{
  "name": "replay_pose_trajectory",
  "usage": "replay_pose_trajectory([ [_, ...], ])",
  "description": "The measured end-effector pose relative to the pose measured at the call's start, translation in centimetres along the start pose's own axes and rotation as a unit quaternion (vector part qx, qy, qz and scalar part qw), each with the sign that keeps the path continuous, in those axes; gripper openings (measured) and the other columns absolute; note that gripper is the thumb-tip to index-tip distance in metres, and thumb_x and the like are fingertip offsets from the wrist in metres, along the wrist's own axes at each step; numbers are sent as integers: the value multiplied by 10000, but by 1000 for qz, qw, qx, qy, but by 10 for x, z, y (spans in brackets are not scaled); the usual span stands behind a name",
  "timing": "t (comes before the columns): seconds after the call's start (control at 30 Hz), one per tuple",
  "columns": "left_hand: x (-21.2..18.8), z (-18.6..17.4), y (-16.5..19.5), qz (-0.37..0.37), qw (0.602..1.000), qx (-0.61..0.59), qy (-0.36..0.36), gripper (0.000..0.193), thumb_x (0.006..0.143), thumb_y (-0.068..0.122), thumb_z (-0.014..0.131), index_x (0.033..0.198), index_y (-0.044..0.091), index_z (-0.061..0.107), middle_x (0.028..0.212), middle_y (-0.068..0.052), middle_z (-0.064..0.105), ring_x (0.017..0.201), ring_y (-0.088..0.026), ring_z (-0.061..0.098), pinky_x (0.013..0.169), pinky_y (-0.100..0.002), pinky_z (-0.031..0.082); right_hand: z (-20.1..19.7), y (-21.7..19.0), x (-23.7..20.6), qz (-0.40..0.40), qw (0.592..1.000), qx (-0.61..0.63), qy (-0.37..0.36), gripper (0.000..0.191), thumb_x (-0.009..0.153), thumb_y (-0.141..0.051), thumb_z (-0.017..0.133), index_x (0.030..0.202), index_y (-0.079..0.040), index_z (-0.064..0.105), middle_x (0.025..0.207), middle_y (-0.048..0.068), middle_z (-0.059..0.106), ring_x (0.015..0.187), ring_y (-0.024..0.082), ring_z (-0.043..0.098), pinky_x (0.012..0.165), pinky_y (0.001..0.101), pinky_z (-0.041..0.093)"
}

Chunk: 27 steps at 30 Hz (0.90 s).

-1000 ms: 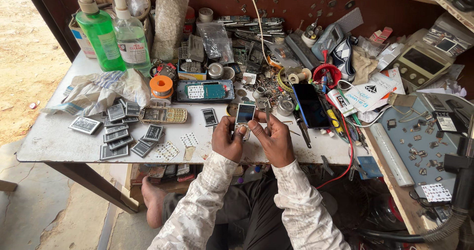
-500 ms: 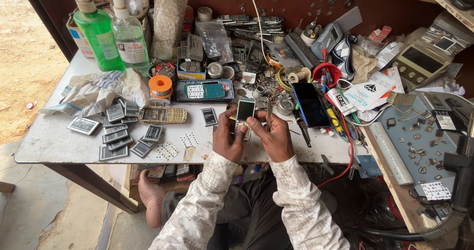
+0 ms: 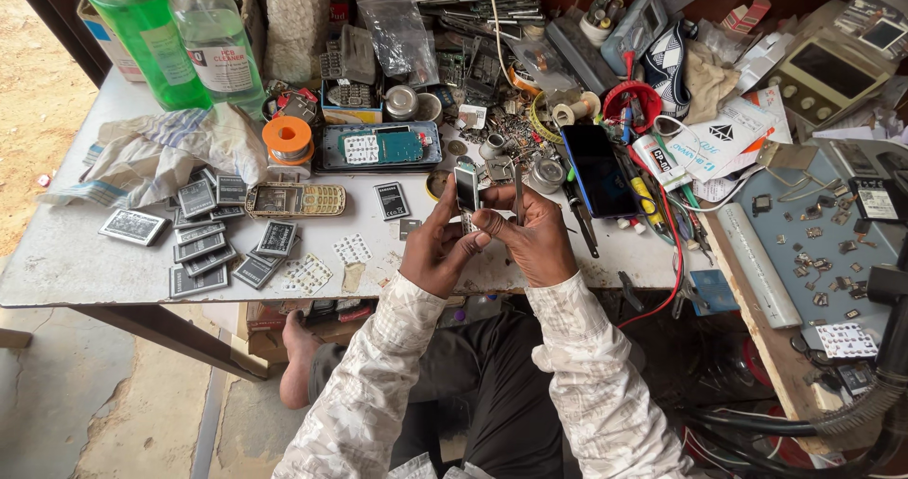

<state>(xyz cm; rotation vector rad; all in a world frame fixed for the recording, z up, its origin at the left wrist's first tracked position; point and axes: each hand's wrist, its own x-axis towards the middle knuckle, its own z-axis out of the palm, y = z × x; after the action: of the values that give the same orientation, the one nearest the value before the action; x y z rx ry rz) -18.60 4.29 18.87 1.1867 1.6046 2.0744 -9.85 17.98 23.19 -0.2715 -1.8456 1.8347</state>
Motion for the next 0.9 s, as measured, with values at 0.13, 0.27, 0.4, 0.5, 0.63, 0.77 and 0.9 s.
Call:
replay_pose_trajectory([
  [0.13,-2,0,-5,-35,999,-6,-23,868,973,91,703,1662,45,178,1268,-174,729,1109,-156,685,966,-302,536,-4,-4,-2,20,1000,-2,-4,328,846,-139,830,1110,-1,693,943,38,744,844,81,687,760,224,568],
  [0.27,-1,-2,-8,-57,979,-190,-56,782,1007,43,603,1660,41,172,1527,-175,519,1275,-199,573,1075,-353,469,-5,-8,1,22,1000,16,-6,345,876,-175,810,1159,-4,711,960,39,750,838,66,664,743,206,535],
  [0.4,2,-11,-5,-114,900,-414,-79,649,1026,46,530,1609,-23,255,1601,-153,430,1347,-319,552,1110,-459,483,-8,-15,-3,-39,986,-101,126,300,973,-219,760,1147,25,743,877,70,739,726,86,603,652,222,461],
  [0.5,2,-18,2,-133,826,-543,-78,602,1044,92,505,1577,-72,276,1609,-185,413,1365,-411,531,1116,-522,475,-17,-26,-11,-103,969,-174,143,285,977,-218,752,1121,26,727,930,53,749,800,70,658,725,226,524],
  [0.63,2,-23,7,-149,787,-596,-62,620,1043,113,507,1583,-83,276,1597,-268,400,1377,-451,505,1143,-562,460,-22,-34,-27,-60,959,-263,87,302,916,-200,777,1116,17,711,925,63,753,801,85,674,714,257,535],
  [0.77,5,-25,7,-133,744,-649,-86,599,1053,157,463,1576,-70,277,1581,-309,391,1376,-456,512,1148,-558,457,-17,-32,-36,18,941,-332,67,256,872,-184,807,1019,12,732,860,75,776,763,115,693,694,286,543],
  [0.9,6,-26,4,-155,733,-657,-86,571,1096,226,421,1563,-73,287,1576,-314,398,1365,-455,518,1129,-553,466,-13,-30,-37,19,945,-326,22,220,875,-178,779,1022,-17,743,862,69,786,771,116,717,702,289,555],
])
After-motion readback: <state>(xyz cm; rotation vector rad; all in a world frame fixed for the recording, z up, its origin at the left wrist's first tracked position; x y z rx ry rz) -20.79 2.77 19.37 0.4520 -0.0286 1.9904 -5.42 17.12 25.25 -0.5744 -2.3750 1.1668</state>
